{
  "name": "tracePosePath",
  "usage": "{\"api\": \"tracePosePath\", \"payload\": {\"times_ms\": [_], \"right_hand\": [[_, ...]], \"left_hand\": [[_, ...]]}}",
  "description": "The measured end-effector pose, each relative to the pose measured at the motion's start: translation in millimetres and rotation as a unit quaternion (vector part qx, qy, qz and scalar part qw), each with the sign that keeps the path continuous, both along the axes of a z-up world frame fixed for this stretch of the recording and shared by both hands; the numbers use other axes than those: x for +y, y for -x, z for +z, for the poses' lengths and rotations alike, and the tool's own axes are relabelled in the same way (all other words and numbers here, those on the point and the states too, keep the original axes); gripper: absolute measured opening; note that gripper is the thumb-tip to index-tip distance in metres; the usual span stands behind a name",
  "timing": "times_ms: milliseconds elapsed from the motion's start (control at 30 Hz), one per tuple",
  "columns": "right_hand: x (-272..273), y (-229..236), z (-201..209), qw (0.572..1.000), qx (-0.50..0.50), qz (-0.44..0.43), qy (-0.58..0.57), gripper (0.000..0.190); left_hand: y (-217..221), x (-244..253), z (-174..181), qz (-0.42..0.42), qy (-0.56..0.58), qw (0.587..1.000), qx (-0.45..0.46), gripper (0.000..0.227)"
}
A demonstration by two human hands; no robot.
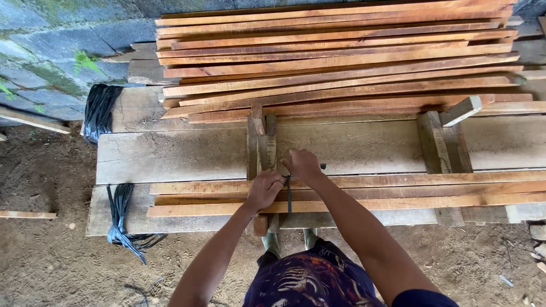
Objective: Gathering and tying together thin wooden strips using rubber bands on a workbench.
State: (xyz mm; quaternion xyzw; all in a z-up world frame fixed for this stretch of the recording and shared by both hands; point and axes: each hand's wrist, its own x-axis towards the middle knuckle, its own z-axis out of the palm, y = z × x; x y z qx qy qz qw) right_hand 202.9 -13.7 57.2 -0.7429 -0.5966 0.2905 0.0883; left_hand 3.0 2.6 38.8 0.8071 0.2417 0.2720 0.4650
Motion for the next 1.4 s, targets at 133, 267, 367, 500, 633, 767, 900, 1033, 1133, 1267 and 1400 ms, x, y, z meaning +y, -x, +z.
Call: {"api": "tracePosePath", "payload": {"times_ms": [133, 267, 367, 500, 633, 767, 900, 1033, 1133, 1267, 1400], "right_hand": [[20, -1, -22, 0.994, -0.075, 0.055, 0.052, 0.043], [25, -3, -45, 0.991, -0.102, 0.070, 0.059, 0.030], [27, -4, -59, 0.989, -0.103, 0.062, 0.086, 0.027], [34, 0, -66, 0.984, -0.130, 0.052, 0.112, 0.026], [29, 3, -73, 0.984, -0.143, 0.050, 0.094, 0.026], [19, 1, -63, 0.972, -0.227, 0.042, -0.037, 0.034], [-4, 1, -64, 0.894, -0.290, -0.040, -0.340, 0.031], [-46, 3, -60, 0.894, -0.259, -0.094, -0.353, 0.033], [-87, 15, -42, 0.918, -0.229, -0.102, -0.306, 0.041], [-106, 23, -30, 0.912, -0.245, -0.059, -0.323, 0.042], [-102, 22, -33, 0.907, -0.266, -0.055, -0.323, 0.040]], "left_hand": [[2, 1, 0, -0.019, -0.040, 0.999, -0.003, 0.035], [2, 1, -2, -0.035, -0.053, 0.998, -0.002, 0.040], [0, -1, -4, -0.041, -0.045, 0.998, -0.004, 0.040], [2, 1, -19, -0.047, -0.027, 0.999, 0.003, 0.033], [5, -1, -16, -0.034, -0.020, 0.999, 0.005, 0.028], [9, -2, -5, 0.021, 0.018, 0.999, -0.023, 0.026], [16, -12, 45, 0.140, 0.028, 0.989, -0.043, 0.036], [31, 1, 17, 0.150, 0.052, 0.987, -0.021, 0.026], [68, 21, -28, 0.122, -0.174, 0.969, 0.129, 0.015], [123, 25, -38, 0.187, -0.346, 0.886, 0.247, 0.032], [125, 32, -46, 0.212, -0.377, 0.867, 0.247, 0.031]]}}
